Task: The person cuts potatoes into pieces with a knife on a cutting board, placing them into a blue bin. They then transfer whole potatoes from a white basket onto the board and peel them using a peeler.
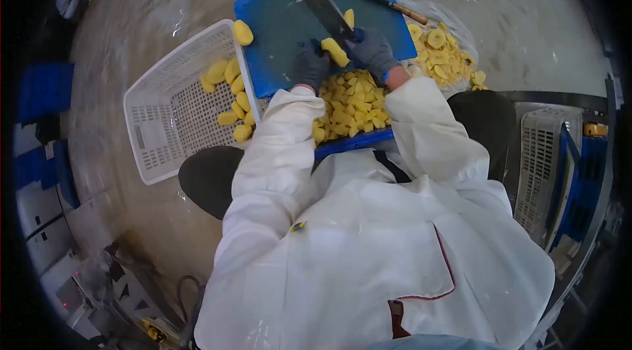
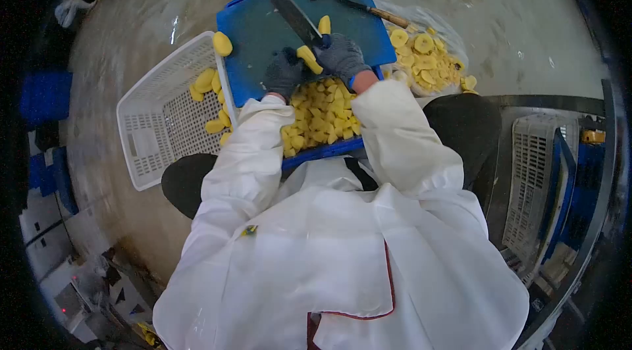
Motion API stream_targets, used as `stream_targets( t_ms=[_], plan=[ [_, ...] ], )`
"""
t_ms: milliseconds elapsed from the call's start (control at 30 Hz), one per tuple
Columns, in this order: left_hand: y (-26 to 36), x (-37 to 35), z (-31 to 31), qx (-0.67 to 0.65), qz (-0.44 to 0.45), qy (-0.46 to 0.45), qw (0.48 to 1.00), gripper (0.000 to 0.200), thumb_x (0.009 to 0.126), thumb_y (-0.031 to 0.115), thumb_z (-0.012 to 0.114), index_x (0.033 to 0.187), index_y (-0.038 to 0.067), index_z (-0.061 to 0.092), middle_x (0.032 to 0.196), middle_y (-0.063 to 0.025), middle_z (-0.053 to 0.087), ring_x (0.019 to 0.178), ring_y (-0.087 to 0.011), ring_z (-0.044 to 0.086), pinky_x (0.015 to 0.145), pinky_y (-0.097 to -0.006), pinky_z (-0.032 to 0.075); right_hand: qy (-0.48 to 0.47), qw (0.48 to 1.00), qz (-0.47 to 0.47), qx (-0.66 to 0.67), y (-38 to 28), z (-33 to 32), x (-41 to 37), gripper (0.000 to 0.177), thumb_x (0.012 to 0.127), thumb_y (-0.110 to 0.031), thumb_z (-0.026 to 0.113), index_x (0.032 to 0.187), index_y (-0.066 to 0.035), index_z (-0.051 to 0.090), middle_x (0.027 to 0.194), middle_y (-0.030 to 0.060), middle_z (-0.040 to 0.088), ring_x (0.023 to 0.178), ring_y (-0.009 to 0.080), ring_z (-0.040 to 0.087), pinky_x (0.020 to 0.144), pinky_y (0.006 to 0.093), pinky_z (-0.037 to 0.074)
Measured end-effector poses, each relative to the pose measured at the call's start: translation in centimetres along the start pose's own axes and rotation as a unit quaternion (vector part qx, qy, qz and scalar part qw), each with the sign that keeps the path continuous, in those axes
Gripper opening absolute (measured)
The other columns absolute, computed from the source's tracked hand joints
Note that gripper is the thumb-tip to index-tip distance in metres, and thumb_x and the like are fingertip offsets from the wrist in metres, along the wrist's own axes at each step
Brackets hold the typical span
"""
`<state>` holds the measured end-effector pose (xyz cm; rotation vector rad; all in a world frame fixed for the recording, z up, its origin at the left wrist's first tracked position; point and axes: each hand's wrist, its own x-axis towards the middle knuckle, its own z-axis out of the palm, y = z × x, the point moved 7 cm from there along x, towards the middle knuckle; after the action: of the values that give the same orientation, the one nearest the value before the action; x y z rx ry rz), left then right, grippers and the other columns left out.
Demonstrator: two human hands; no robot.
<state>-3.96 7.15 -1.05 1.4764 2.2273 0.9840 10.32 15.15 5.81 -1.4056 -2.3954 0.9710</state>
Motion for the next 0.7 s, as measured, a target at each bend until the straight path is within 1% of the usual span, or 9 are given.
stream_targets(
  t_ms=[67, 167, 200, 300, 333, 400, 500, 633, 700],
  plan=[
    [1.0, 0.4, -1.2, 0.018, 0.114, 0.053, 0.992, 0.04, 0.077, 0.029, 0.067, 0.114, 0.016, 0.064, 0.122, -0.0127, 0.058, 0.11, -0.0366, 0.055, 0.089, -0.0429, 0.047, 0.027, 0.997, 0.022, 0.068, 1.0, -2.2, -1.5, 0.031, 0.084, -0.035, 0.06, 0.097, -0.008, 0.07, 0.091, 0.0219, 0.067, 0.088, 0.0397, 0.064, 0.077, 0.0474, 0.05],
    [6.5, 0.2, -2.0, 0.185, 0.279, -0.129, 0.933, 0.049, 0.073, 0.035, 0.071, 0.12, 0.021, 0.062, 0.128, -0.0082, 0.055, 0.114, -0.0323, 0.053, 0.092, -0.0405, 0.047, 0.037, 0.994, 0.037, 0.099, 1.8, -3.7, -3.9, 0.03, 0.085, -0.034, 0.059, 0.092, -0.007, 0.069, 0.081, 0.0198, 0.067, 0.081, 0.0368, 0.066, 0.074, 0.0453, 0.051],
    [5.1, 0.6, -0.4, 0.173, 0.28, -0.147, 0.933, 0.051, 0.073, 0.031, 0.07, 0.122, 0.019, 0.061, 0.125, -0.0105, 0.059, 0.111, -0.0329, 0.058, 0.094, -0.0454, 0.043, 0.019, 0.994, 0.049, 0.091, 1.0, -4.5, -5.1, 0.03, 0.086, -0.034, 0.059, 0.091, -0.006, 0.069, 0.079, 0.019, 0.067, 0.079, 0.0362, 0.066, 0.074, 0.0449, 0.052],
    [4.9, 0.4, -0.3, 0.217, 0.142, -0.176, 0.95, 0.051, 0.074, 0.037, 0.072, 0.12, 0.017, 0.06, 0.121, -0.0122, 0.06, 0.109, -0.0337, 0.058, 0.09, -0.046, 0.046, -0.024, 0.993, 0.09, 0.077, 0.5, -4.2, -7.4, 0.031, 0.086, -0.033, 0.057, 0.086, -0.004, 0.068, 0.074, 0.0175, 0.067, 0.074, 0.0342, 0.067, 0.072, 0.0442, 0.052],
    [4.5, -0.3, -0.4, 0.198, 0.093, -0.15, 0.964, 0.051, 0.073, 0.037, 0.072, 0.118, 0.016, 0.06, 0.117, -0.012, 0.06, 0.107, -0.0333, 0.058, 0.088, -0.0457, 0.047, -0.037, 0.991, 0.105, 0.075, 0.7, -3.6, -7.8, 0.031, 0.086, -0.033, 0.056, 0.085, -0.004, 0.068, 0.072, 0.0171, 0.067, 0.072, 0.0336, 0.067, 0.071, 0.0441, 0.053],
    [3.5, -1.9, -0.8, 0.158, -0.005, -0.093, 0.983, 0.05, 0.072, 0.039, 0.074, 0.114, 0.014, 0.06, 0.109, -0.0115, 0.06, 0.105, -0.0323, 0.058, 0.086, -0.0449, 0.049, -0.017, 0.998, 0.064, 0.004, 0.6, -2.6, -7.6, 0.03, 0.086, -0.031, 0.055, 0.086, -0.004, 0.068, 0.073, 0.0185, 0.066, 0.074, 0.0332, 0.068, 0.072, 0.0445, 0.053],
    [3.6, -3.5, -2.4, 0.066, 0.022, -0.008, 0.998, 0.049, 0.071, 0.033, 0.075, 0.112, 0.011, 0.06, 0.109, -0.0147, 0.06, 0.097, -0.036, 0.06, 0.082, -0.0457, 0.05, -0.033, 0.997, 0.058, -0.028, 0.4, -1.6, -8.0, 0.028, 0.085, -0.028, 0.055, 0.086, -0.004, 0.068, 0.077, 0.0206, 0.067, 0.079, 0.034, 0.068, 0.075, 0.0455, 0.052],
    [1.0, -3.3, -1.9, 0.058, 0.043, 0.01, 0.997, 0.045, 0.07, 0.028, 0.076, 0.108, 0.009, 0.061, 0.108, -0.017, 0.06, 0.097, -0.0373, 0.06, 0.082, -0.0463, 0.049, -0.005, 0.993, 0.005, -0.118, 0.3, 0.3, -6.9, 0.026, 0.084, -0.026, 0.054, 0.086, -0.004, 0.069, 0.086, 0.0228, 0.067, 0.087, 0.0373, 0.067, 0.079, 0.0473, 0.052],
    [0.2, -3.6, -1.6, 0.035, 0.034, 0.009, 0.999, 0.041, 0.07, 0.026, 0.075, 0.105, 0.008, 0.062, 0.105, -0.0177, 0.06, 0.098, -0.0377, 0.059, 0.083, -0.0467, 0.048, -0.026, 0.99, 0.01, -0.136, 0.7, 2.6, -6.5, 0.026, 0.084, -0.025, 0.054, 0.086, -0.004, 0.069, 0.089, 0.0229, 0.068, 0.089, 0.0384, 0.066, 0.079, 0.0477, 0.052]
  ],
)
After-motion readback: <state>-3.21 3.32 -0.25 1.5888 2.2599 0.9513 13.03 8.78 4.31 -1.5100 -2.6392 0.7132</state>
